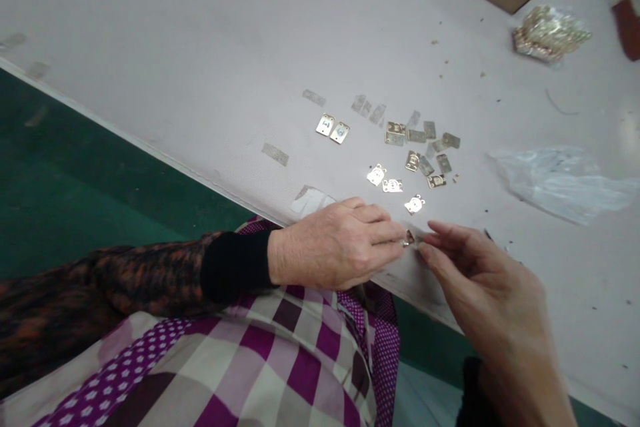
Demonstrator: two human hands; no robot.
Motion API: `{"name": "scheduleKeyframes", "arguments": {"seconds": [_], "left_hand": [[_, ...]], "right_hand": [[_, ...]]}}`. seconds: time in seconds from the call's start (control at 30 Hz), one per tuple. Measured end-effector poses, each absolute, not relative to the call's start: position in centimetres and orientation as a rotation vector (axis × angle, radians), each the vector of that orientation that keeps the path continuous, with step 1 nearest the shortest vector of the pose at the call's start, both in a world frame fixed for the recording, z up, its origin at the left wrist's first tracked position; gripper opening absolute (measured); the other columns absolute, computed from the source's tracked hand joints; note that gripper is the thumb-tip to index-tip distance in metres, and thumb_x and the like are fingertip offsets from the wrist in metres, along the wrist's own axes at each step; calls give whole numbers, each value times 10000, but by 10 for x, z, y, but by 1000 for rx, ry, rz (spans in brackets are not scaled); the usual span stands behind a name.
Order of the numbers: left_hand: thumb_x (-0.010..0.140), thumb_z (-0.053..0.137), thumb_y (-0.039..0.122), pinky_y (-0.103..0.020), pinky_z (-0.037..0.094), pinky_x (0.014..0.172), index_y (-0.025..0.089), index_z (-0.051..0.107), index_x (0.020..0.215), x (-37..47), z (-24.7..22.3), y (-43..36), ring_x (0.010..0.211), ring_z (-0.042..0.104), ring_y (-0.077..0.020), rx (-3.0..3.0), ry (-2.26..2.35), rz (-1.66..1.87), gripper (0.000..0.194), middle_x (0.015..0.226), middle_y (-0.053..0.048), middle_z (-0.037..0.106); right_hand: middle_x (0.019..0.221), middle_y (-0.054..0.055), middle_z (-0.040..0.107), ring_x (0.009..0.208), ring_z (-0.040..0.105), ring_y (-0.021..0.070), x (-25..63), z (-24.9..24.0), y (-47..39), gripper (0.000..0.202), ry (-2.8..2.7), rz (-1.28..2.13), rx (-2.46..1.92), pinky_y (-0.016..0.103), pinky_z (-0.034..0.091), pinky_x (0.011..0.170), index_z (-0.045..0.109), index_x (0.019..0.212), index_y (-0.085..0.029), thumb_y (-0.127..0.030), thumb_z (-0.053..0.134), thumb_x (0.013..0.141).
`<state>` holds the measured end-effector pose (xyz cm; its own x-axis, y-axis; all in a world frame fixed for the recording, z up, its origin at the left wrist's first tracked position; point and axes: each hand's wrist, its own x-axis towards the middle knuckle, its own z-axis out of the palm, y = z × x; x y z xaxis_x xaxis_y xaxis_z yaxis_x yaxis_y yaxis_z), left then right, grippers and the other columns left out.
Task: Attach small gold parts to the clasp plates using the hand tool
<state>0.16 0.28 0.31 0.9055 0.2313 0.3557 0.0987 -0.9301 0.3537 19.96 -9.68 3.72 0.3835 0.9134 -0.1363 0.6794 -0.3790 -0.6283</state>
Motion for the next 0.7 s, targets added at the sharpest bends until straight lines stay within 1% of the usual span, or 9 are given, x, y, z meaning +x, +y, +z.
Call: {"name": "scheduleKeyframes", "arguments": {"seconds": [0.07, 0.13, 0.23, 0.33, 0.4, 0.47, 0.57, 0.63, 0.7], "left_hand": [[1032, 420, 280, -386, 466, 878, 134, 637, 1167, 2, 4, 3, 1102, 566, -233, 2745, 237, 553, 295, 1209, -94, 650], [1032, 415, 287, -388, 461, 889, 131, 625, 1194, 2, 4, 3, 1098, 561, -239, 2753, 239, 530, 308, 1203, -100, 650], [1031, 410, 293, -395, 459, 905, 124, 603, 1237, 2, 4, 2, 1111, 550, -247, 2762, 226, 496, 328, 1205, -104, 647], [1025, 413, 280, -408, 467, 896, 115, 604, 1237, 2, 6, 2, 1114, 549, -257, 2752, 224, 476, 329, 1193, -105, 647], [1024, 405, 270, -412, 471, 896, 108, 623, 1198, 3, 9, 3, 1096, 553, -262, 2736, 221, 453, 323, 1155, -98, 653], [1027, 404, 267, -402, 476, 892, 111, 654, 1105, 7, 12, 6, 1040, 563, -251, 2720, 218, 435, 305, 1089, -89, 658], [1012, 439, 196, -363, 490, 793, 126, 656, 947, 16, 17, 9, 872, 566, -210, 2744, 250, 474, 238, 968, -73, 652], [994, 459, 144, -347, 487, 714, 127, 648, 908, 25, 19, 9, 793, 557, -197, 2782, 232, 545, 208, 922, -68, 645], [979, 490, 136, -341, 485, 676, 126, 654, 865, 33, 19, 9, 763, 564, -199, 2812, 157, 615, 200, 885, -70, 644]], "right_hand": [[921, 70, 764, 812, 735, 204, 201, 36, -94, 363, -1285, 748, -2178, 343, 609, 758, 708, 1093, -209, -426, 692, 803], [875, 68, 761, 773, 728, 204, 199, 37, -89, 396, -1254, 798, -2197, 343, 608, 724, 714, 1078, -197, -449, 704, 773], [833, 69, 754, 734, 717, 206, 197, 40, -81, 415, -1286, 818, -2230, 345, 591, 683, 718, 1073, -182, -454, 686, 762], [778, 62, 743, 680, 695, 201, 198, 42, -75, 393, -1354, 804, -2258, 348, 564, 664, 728, 1042, -177, -436, 665, 753], [762, 49, 737, 672, 683, 197, 201, 42, -71, 395, -1387, 819, -2278, 349, 547, 666, 729, 1056, -189, -426, 660, 748], [785, 40, 739, 699, 687, 198, 205, 41, -70, 424, -1375, 886, -2279, 342, 539, 669, 716, 1102, -202, -428, 664, 746], [821, 44, 741, 737, 696, 197, 210, 37, -73, 465, -1271, 964, -2220, 326, 554, 670, 704, 1123, -194, -463, 672, 745], [808, 48, 737, 705, 694, 190, 211, 33, -78, 496, -1146, 947, -2168, 312, 573, 651, 708, 1099, -174, -503, 695, 727], [791, 50, 736, 651, 689, 185, 212, 28, -84, 549, -994, 916, -2114, 296, 587, 605, 708, 1084, -159, -539, 735, 690]]}}
